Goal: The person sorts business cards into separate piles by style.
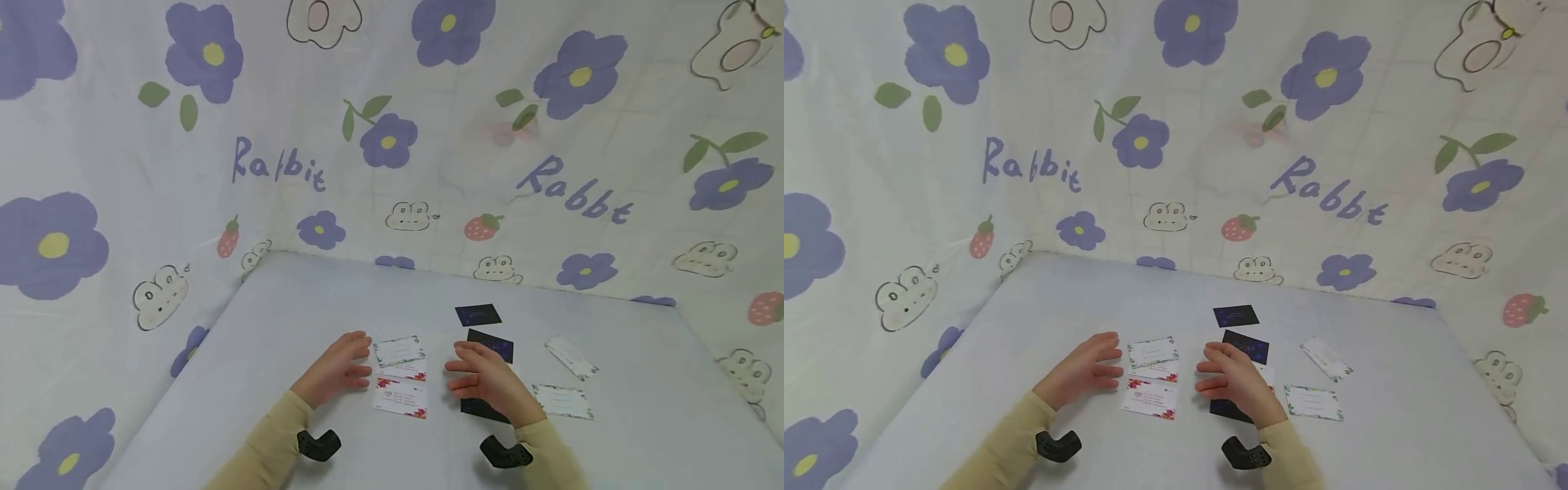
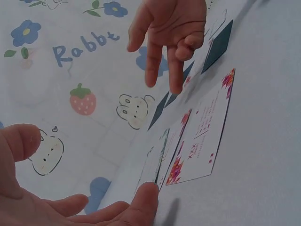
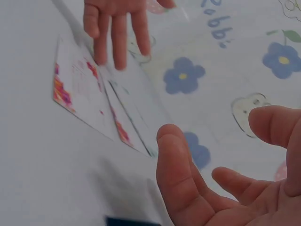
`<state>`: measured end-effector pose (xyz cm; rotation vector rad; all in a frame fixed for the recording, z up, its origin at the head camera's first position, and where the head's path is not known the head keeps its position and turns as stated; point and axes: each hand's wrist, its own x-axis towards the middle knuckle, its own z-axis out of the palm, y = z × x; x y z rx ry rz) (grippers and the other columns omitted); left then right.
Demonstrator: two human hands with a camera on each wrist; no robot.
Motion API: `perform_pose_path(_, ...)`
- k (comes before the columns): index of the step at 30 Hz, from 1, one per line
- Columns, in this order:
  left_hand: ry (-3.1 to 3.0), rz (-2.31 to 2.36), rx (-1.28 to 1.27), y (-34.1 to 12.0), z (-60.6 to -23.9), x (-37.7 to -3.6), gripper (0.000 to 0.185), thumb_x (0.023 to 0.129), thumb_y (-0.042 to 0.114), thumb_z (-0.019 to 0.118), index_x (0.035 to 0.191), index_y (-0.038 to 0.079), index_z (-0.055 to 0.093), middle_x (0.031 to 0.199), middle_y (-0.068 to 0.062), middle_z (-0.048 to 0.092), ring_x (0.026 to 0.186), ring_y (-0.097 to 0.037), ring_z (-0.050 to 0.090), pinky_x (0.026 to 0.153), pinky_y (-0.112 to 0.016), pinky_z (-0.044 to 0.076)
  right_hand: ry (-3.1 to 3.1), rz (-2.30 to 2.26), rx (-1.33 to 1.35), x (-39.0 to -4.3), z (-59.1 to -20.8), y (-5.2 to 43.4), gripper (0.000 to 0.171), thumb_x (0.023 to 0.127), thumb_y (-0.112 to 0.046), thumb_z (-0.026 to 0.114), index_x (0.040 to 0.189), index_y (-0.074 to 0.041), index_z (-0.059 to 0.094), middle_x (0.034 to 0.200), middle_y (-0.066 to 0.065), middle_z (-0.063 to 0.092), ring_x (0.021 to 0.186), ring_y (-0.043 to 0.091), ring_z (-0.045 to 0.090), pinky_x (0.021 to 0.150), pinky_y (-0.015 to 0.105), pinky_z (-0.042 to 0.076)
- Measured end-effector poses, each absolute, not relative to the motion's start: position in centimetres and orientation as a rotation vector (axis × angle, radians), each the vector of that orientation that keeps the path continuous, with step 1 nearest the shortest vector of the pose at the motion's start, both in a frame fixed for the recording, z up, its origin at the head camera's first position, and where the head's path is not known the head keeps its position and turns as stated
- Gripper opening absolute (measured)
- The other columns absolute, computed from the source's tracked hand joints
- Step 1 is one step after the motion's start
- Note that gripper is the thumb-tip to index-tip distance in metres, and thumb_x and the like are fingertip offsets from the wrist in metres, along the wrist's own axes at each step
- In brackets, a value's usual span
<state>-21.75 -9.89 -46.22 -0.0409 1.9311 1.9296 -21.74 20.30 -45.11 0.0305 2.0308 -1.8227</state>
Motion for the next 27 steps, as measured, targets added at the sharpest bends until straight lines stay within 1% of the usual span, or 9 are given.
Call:
perform_pose_path(3,1.866,1.965,-0.039,-9.4,-46.4,-21.6,0.067,0.106,0.039,0.049,0.160,0.005,0.024,0.158,-0.030,0.036,0.115,-0.032,0.061,0.090,-0.037,0.057,1.956,-1.840,0.024,-21.8,-45.6,19.5,0.067,0.107,-0.037,0.048,0.158,0.000,0.023,0.147,0.035,0.049,0.083,0.015,0.073,0.074,0.026,0.059)
perform_pose_path(6,1.842,1.999,-0.051,-9.2,-46.4,-21.6,0.067,0.106,0.038,0.048,0.159,0.004,0.024,0.157,-0.032,0.036,0.115,-0.034,0.061,0.094,-0.040,0.056,1.922,-1.853,0.032,-21.9,-45.8,19.2,0.067,0.108,-0.038,0.046,0.159,-0.001,0.022,0.149,0.034,0.048,0.083,0.014,0.074,0.075,0.025,0.059)
perform_pose_path(12,1.831,2.016,-0.078,-9.0,-46.2,-21.6,0.068,0.106,0.037,0.048,0.159,0.003,0.023,0.156,-0.033,0.036,0.116,-0.036,0.060,0.100,-0.045,0.054,1.843,-1.901,0.046,-22.0,-46.1,18.9,0.068,0.108,-0.038,0.047,0.159,-0.001,0.021,0.147,0.031,0.052,0.081,0.013,0.074,0.074,0.025,0.060)
perform_pose_path(19,1.756,2.057,-0.075,-9.0,-46.5,-21.6,0.066,0.108,0.033,0.045,0.160,0.001,0.020,0.157,-0.035,0.033,0.125,-0.041,0.057,0.108,-0.052,0.049,1.738,-1.953,0.035,-21.8,-46.5,18.3,0.071,0.108,-0.037,0.045,0.160,0.001,0.014,0.146,0.032,0.053,0.078,0.011,0.074,0.073,0.024,0.060)
perform_pose_path(24,1.697,2.110,-0.095,-8.9,-46.7,-21.7,0.063,0.108,0.031,0.042,0.159,0.000,0.021,0.157,-0.037,0.031,0.127,-0.044,0.056,0.110,-0.055,0.047,1.718,-1.966,0.070,-21.9,-46.7,18.1,0.069,0.109,-0.036,0.043,0.161,-0.002,0.015,0.146,0.030,0.054,0.077,0.012,0.074,0.072,0.024,0.060)
perform_pose_path(27,1.676,2.126,-0.115,-8.9,-46.9,-21.7,0.062,0.109,0.030,0.042,0.159,0.000,0.023,0.156,-0.038,0.031,0.128,-0.046,0.055,0.110,-0.056,0.046,1.711,-1.974,0.096,-21.9,-47.0,18.1,0.068,0.109,-0.036,0.044,0.161,-0.002,0.017,0.142,0.027,0.059,0.077,0.012,0.074,0.072,0.024,0.060)
